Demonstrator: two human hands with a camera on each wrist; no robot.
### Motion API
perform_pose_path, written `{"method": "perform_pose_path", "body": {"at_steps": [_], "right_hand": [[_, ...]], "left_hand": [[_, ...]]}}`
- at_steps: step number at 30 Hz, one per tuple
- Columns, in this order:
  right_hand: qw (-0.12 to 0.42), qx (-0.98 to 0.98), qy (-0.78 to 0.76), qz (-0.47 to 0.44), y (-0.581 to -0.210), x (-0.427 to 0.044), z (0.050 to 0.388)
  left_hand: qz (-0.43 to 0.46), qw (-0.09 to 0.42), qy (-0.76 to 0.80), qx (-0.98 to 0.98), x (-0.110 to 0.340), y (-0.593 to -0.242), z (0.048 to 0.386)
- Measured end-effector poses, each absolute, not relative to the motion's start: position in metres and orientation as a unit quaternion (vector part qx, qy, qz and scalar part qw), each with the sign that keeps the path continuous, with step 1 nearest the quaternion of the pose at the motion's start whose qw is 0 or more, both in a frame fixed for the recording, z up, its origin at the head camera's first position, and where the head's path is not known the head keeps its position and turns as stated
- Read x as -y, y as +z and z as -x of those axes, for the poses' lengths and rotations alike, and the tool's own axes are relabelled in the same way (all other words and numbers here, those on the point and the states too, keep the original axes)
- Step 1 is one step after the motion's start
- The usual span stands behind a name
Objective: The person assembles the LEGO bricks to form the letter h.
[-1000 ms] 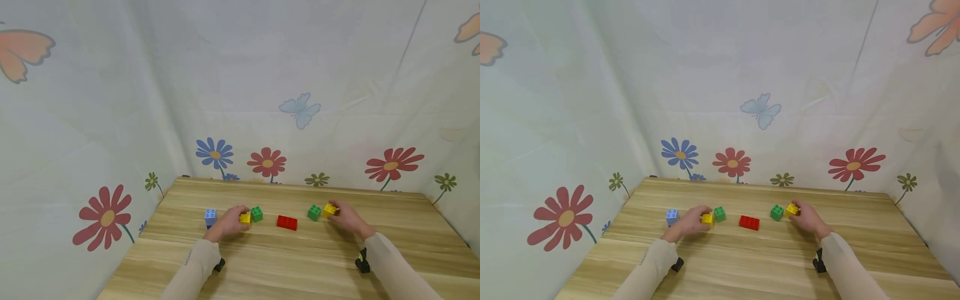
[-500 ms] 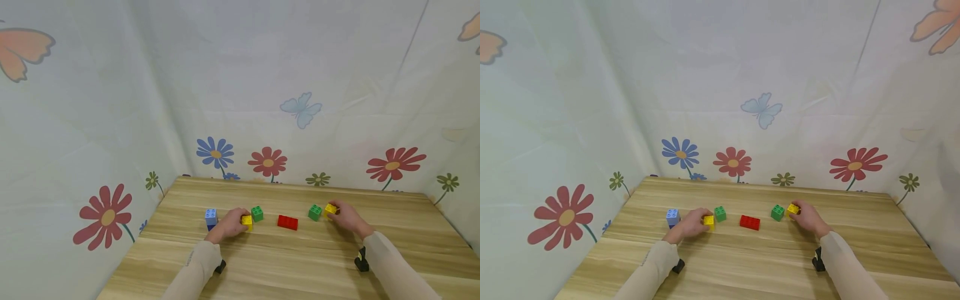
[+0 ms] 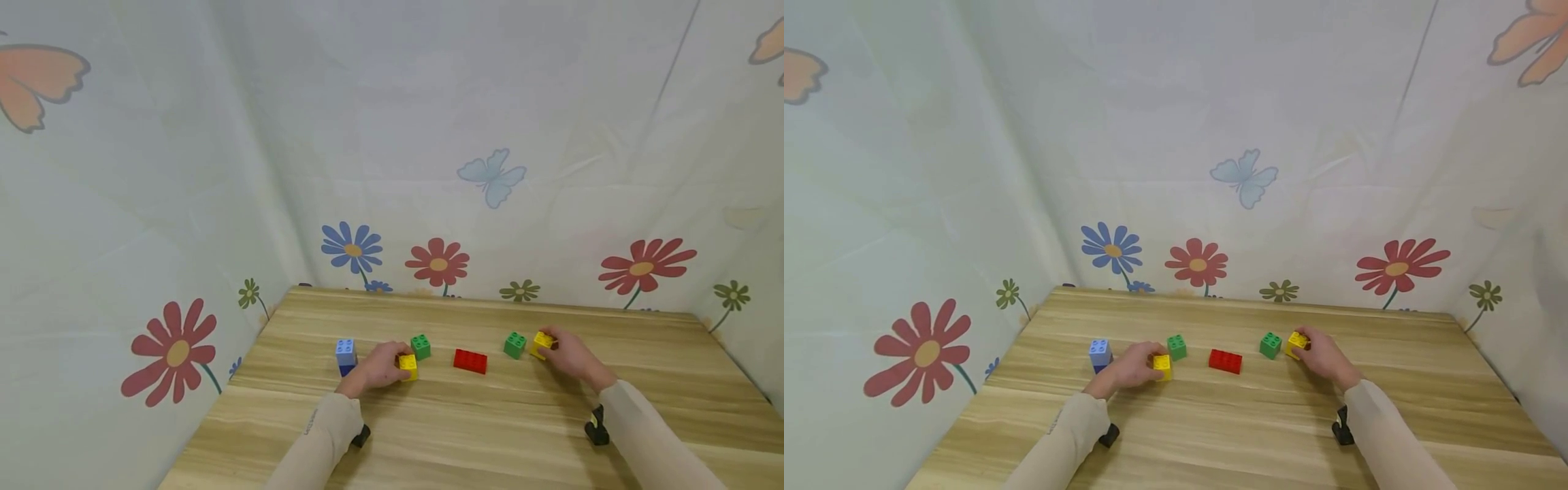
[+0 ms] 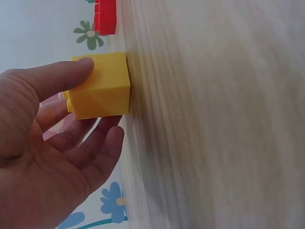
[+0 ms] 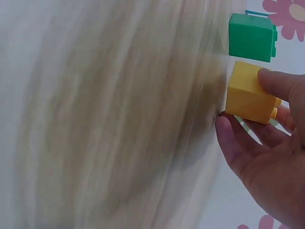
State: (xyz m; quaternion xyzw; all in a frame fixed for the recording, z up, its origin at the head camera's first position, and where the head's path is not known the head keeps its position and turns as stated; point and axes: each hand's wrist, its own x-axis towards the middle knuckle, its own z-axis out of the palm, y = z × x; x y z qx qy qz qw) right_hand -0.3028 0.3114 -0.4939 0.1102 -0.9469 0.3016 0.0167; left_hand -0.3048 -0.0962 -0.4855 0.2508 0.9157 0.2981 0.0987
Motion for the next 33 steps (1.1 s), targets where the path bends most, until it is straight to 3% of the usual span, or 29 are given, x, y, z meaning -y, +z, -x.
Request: {"method": "perform_pose_path", "body": {"at_steps": [10,19,33], "right_hand": [[0.001,0.945,0.304,-0.121,-0.476,-0.305,0.284],[0.051,0.934,0.302,-0.184,-0.459,-0.288,0.268],[0.063,0.924,0.294,-0.236,-0.446,-0.255,0.253]], "left_hand": [[-0.263,0.111,0.309,-0.907,0.09,-0.485,0.299],[-0.261,0.124,0.32,-0.902,0.087,-0.489,0.296],[-0.253,0.143,0.334,-0.897,0.081,-0.488,0.294]]}}
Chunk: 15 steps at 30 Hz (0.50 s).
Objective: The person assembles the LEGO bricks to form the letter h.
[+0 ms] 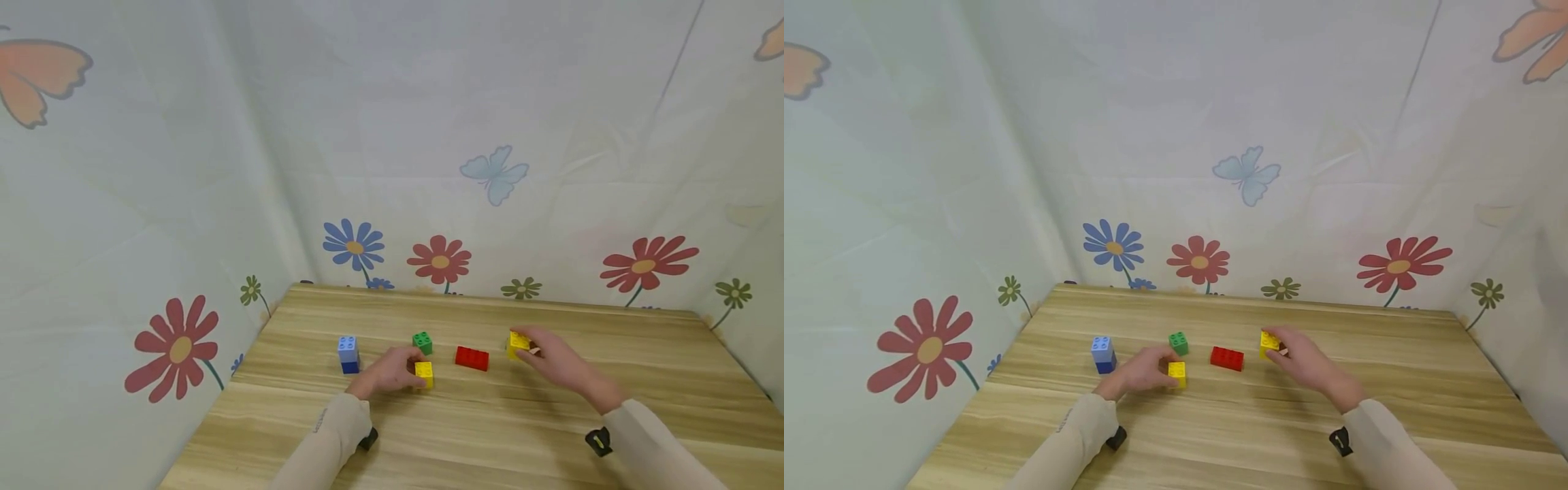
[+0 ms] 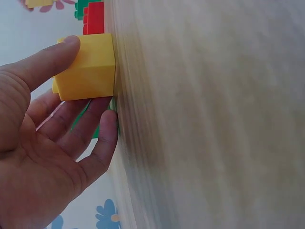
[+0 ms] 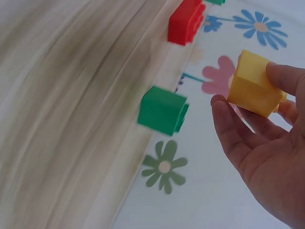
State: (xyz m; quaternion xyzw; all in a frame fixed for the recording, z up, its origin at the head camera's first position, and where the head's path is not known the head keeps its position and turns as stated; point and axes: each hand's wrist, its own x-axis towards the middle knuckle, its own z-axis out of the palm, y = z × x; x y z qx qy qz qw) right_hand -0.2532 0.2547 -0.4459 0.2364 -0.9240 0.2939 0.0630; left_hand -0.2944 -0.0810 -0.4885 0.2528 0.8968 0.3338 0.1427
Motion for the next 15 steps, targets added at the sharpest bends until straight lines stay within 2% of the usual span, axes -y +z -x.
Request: {"method": "perform_pose_path", "body": {"at_steps": [15], "right_hand": [[-0.013,0.918,0.304,-0.253,-0.437,-0.204,0.241]], "left_hand": [[-0.232,0.145,0.339,-0.9,0.08,-0.488,0.294]]}}
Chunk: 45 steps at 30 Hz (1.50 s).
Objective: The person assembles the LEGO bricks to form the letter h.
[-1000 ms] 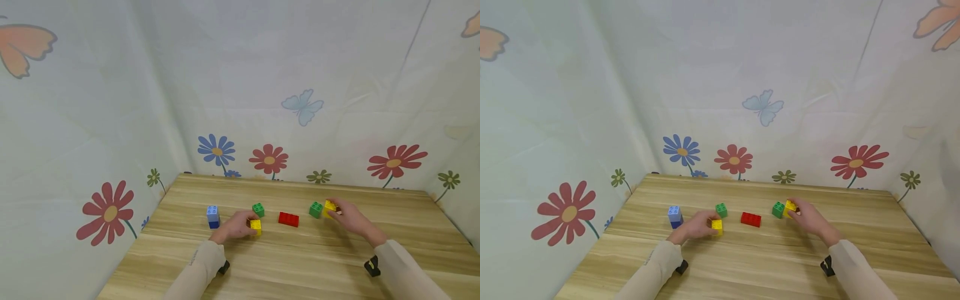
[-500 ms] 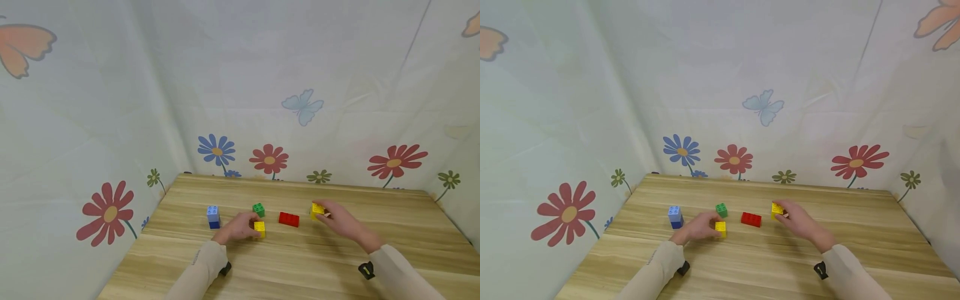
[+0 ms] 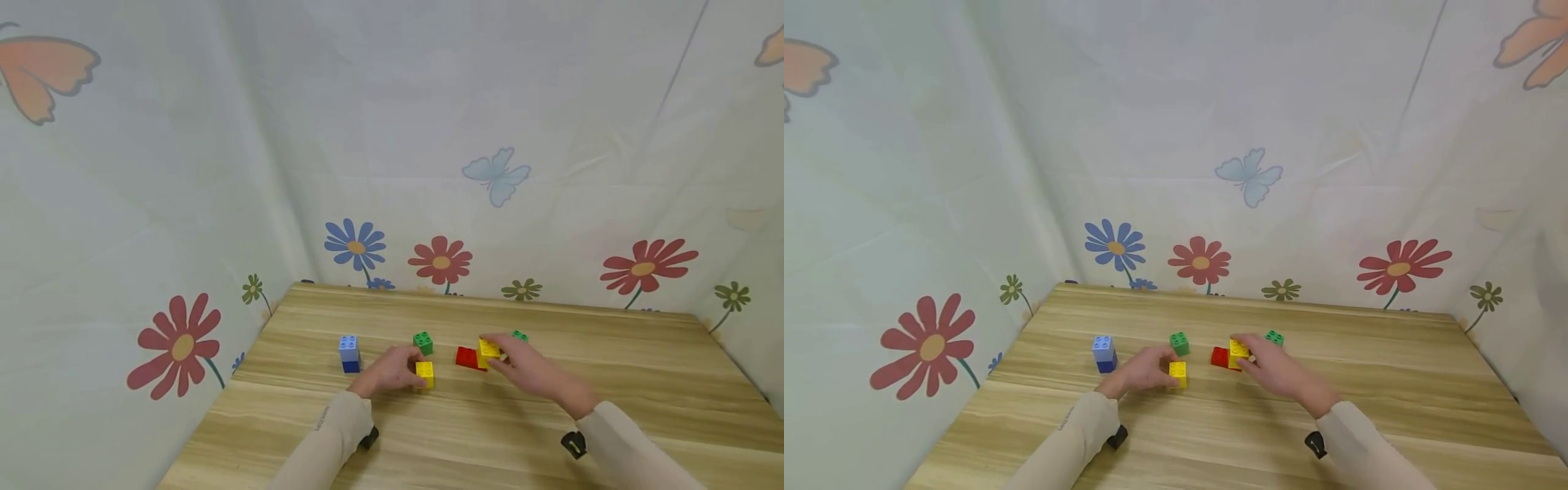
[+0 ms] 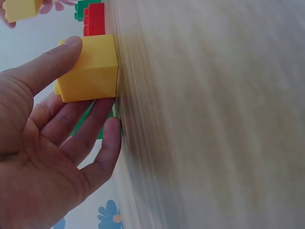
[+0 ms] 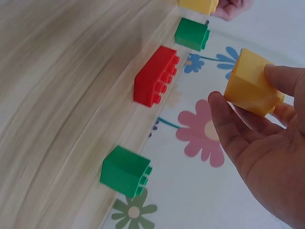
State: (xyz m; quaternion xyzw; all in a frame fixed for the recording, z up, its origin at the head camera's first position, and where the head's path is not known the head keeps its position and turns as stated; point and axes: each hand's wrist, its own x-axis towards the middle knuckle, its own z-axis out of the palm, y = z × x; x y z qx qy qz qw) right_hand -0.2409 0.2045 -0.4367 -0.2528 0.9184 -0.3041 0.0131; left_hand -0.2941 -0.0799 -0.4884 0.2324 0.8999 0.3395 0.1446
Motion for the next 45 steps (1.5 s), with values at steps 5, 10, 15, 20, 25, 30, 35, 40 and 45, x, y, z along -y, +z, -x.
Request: {"method": "perform_pose_path", "body": {"at_steps": [5,10,15,20,25,30,35,40,45], "right_hand": [[0.032,-0.922,-0.31,0.23,-0.439,-0.187,0.238],[0.038,-0.917,-0.319,0.234,-0.439,-0.171,0.238],[0.026,-0.915,-0.317,0.248,-0.441,-0.159,0.239],[0.018,-0.906,-0.331,0.265,-0.449,-0.149,0.242],[0.031,-0.899,-0.35,0.261,-0.458,-0.141,0.245],[0.038,-0.894,-0.361,0.261,-0.464,-0.135,0.249],[0.039,-0.899,-0.351,0.258,-0.468,-0.13,0.252],[0.035,-0.901,-0.35,0.254,-0.469,-0.126,0.254],[0.032,-0.899,-0.353,0.258,-0.472,-0.124,0.255]], "left_hand": [[-0.242,0.14,0.34,-0.898,0.08,-0.489,0.295],[-0.248,0.14,0.34,-0.896,0.08,-0.491,0.296],[-0.242,0.147,0.346,-0.895,0.08,-0.49,0.297],[-0.237,0.155,0.359,-0.889,0.08,-0.491,0.297],[-0.237,0.156,0.365,-0.887,0.079,-0.491,0.296],[-0.241,0.149,0.361,-0.888,0.08,-0.489,0.294],[-0.234,0.149,0.358,-0.891,0.08,-0.489,0.294],[-0.241,0.146,0.346,-0.895,0.081,-0.49,0.294],[-0.252,0.144,0.343,-0.893,0.08,-0.491,0.295]]}}
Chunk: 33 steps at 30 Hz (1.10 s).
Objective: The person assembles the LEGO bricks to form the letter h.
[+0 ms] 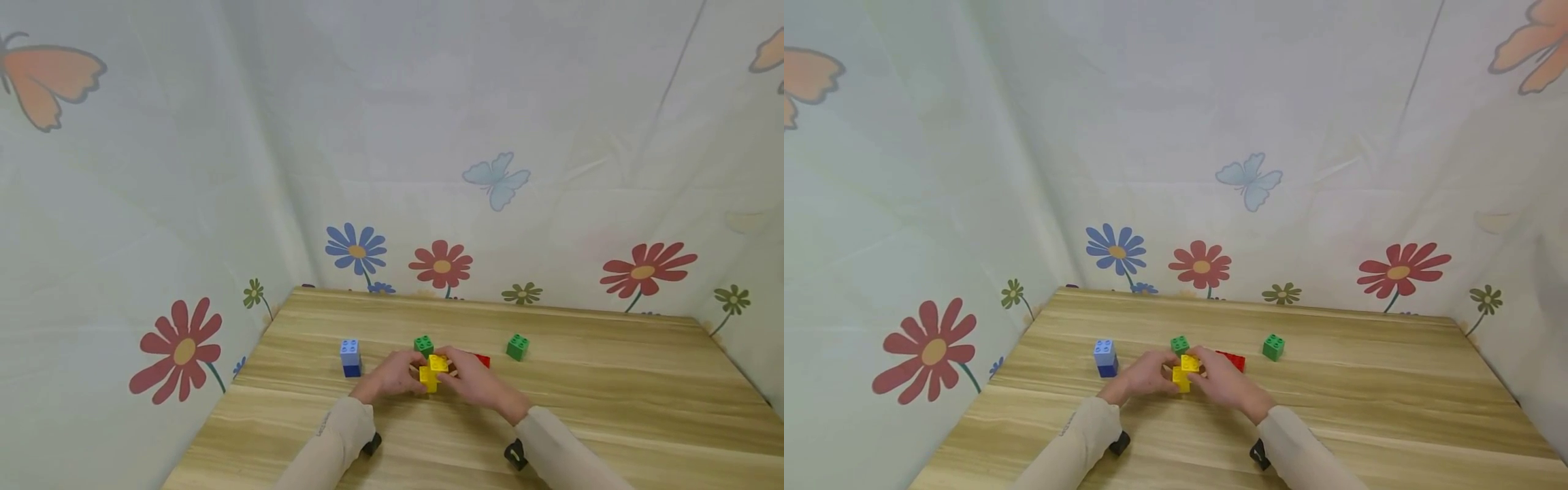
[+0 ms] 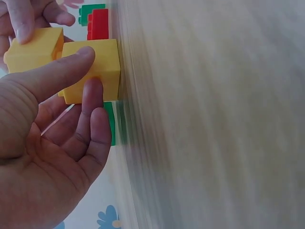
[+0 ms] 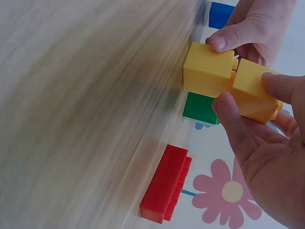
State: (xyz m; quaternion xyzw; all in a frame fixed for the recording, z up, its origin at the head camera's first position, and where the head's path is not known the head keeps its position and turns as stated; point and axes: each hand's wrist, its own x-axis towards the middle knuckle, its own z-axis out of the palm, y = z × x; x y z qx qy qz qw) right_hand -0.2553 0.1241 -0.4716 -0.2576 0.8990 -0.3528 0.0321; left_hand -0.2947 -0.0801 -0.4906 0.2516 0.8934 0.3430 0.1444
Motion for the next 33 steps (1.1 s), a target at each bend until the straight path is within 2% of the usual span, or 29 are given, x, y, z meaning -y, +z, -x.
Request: {"method": "perform_pose_path", "body": {"at_steps": [33], "right_hand": [[0.021,-0.901,-0.327,0.285,-0.47,-0.131,0.265]], "left_hand": [[-0.264,0.126,0.353,-0.889,0.061,-0.49,0.293]]}}
